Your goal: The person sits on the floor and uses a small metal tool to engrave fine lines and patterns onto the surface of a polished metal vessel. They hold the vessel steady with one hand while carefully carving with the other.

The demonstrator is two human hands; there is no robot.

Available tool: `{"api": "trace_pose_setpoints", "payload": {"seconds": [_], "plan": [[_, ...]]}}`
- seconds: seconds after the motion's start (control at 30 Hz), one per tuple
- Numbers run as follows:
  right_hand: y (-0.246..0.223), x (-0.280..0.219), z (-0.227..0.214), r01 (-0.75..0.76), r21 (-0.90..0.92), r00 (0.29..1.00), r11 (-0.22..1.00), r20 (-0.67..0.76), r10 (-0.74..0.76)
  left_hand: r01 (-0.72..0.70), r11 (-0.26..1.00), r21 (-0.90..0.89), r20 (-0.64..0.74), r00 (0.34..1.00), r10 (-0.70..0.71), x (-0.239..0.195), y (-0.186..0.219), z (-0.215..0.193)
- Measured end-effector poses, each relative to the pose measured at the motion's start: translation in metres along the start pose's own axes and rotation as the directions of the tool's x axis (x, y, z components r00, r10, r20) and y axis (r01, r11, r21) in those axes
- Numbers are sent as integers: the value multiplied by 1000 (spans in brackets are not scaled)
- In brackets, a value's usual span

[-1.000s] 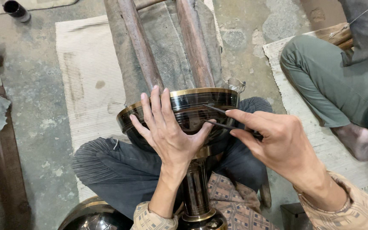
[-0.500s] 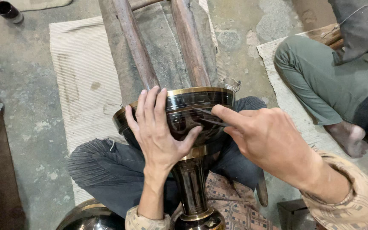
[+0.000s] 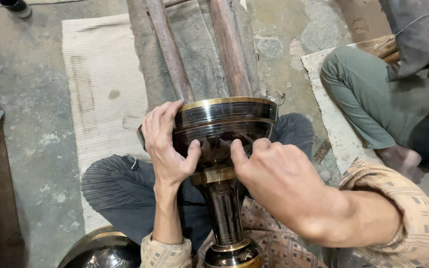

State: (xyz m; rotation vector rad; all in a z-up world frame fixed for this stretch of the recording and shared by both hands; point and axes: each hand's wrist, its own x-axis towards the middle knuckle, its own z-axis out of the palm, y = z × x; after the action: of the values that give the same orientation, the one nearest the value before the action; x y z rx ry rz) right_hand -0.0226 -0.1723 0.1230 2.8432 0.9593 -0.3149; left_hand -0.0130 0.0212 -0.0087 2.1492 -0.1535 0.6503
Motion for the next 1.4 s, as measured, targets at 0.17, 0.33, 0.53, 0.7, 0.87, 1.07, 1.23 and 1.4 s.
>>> {"api": "trace_pose_setpoints", "payload": {"seconds": [0.17,0.33,0.53,0.7,0.87,1.07,1.23,1.4], "plan": [[-12,2,-2,21,-87,999,996,-42,-25,-8,1000,2,-12,1000,8,0,1,0],[-19,4,-2,33,-171,998,985,-40,-40,-3,1000,-11,-23,1000,3,1,3,1],[-22,3,4,59,-285,996,957,-41,-74,4,1000,-15,-29,1000,-4,1,3,3],[-19,-8,18,70,-426,982,902,-129,-137,10,1000,-13,-22,1000,-11,-1,2,3],[-3,-20,28,84,-337,975,938,-167,-148,-2,1000,0,-35,999,2,0,2,5],[-2,-25,30,49,-145,982,988,-173,-74,-2,1000,11,-47,999,2,-1,2,8],[-12,-22,31,24,-209,985,978,-160,-59,2,1000,22,-41,999,-1,-1,3,7],[6,-23,31,187,-358,965,915,-109,-240,21,1000,20,-28,999,-20,-2,2,7]]}}
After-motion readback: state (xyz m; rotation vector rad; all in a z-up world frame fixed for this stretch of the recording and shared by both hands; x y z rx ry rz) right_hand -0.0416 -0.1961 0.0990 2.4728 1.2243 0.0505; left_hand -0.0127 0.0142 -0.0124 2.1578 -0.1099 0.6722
